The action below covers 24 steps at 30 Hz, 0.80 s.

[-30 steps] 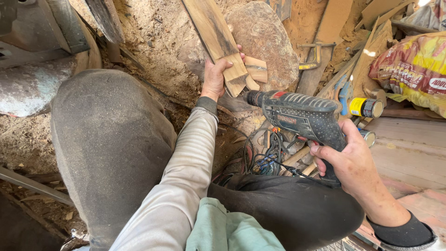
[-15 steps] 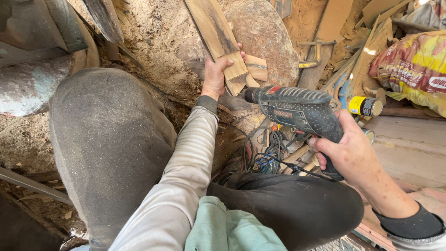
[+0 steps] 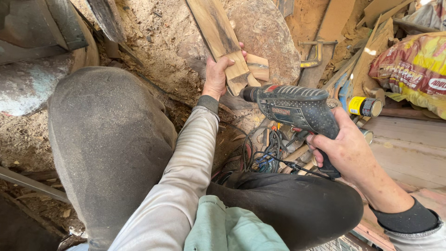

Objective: The person drills holes into two curved wooden pieces, marks them with a pencil, and then inserts and secures metal rods to join them. The person uses a corded drill, pencil, and pliers to complete the assembly.

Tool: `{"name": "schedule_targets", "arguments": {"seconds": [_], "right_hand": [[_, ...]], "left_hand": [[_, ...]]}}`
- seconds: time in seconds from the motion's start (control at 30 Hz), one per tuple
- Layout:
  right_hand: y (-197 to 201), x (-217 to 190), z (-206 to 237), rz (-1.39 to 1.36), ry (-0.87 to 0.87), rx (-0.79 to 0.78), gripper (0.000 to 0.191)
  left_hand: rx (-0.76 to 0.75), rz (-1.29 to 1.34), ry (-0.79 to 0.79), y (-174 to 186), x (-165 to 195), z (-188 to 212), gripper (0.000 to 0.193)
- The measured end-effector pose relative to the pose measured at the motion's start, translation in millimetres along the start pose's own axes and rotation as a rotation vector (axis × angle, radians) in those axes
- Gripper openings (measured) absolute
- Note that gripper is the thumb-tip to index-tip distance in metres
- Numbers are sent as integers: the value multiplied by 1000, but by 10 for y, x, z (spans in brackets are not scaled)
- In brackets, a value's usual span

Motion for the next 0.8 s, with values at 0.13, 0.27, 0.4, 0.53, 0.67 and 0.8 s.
{"name": "schedule_targets", "arguments": {"seconds": [0.13,0.27,0.4,0.53,0.67,0.8], "right_hand": [[-29,-2,-22,11,-3,-1,38],[-57,18,-62,41,-30,4,38],[-57,51,-101,41,-32,-5,38],[-43,87,-134,29,-9,-17,39],[-46,139,-107,9,-28,9,40],[5,129,-26,-4,-31,17,41]], "left_hand": [[0,0,11,0,-5,-6,60],[6,-7,1,-4,3,6,61],[11,-9,-10,-10,6,12,61],[7,-7,-6,-9,-7,11,60],[-9,-18,-8,-2,17,13,58],[-15,-70,14,-28,32,17,56]]}}
Point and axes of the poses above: each hand's wrist, its own z-axis away from the middle knuckle, its own y-axis out of the back of the hand, x = y × z, the point moved 2 cm from there along -z, towards the middle knuckle, and after that the axes turned 4 degrees about x, right-handed, at the moved point
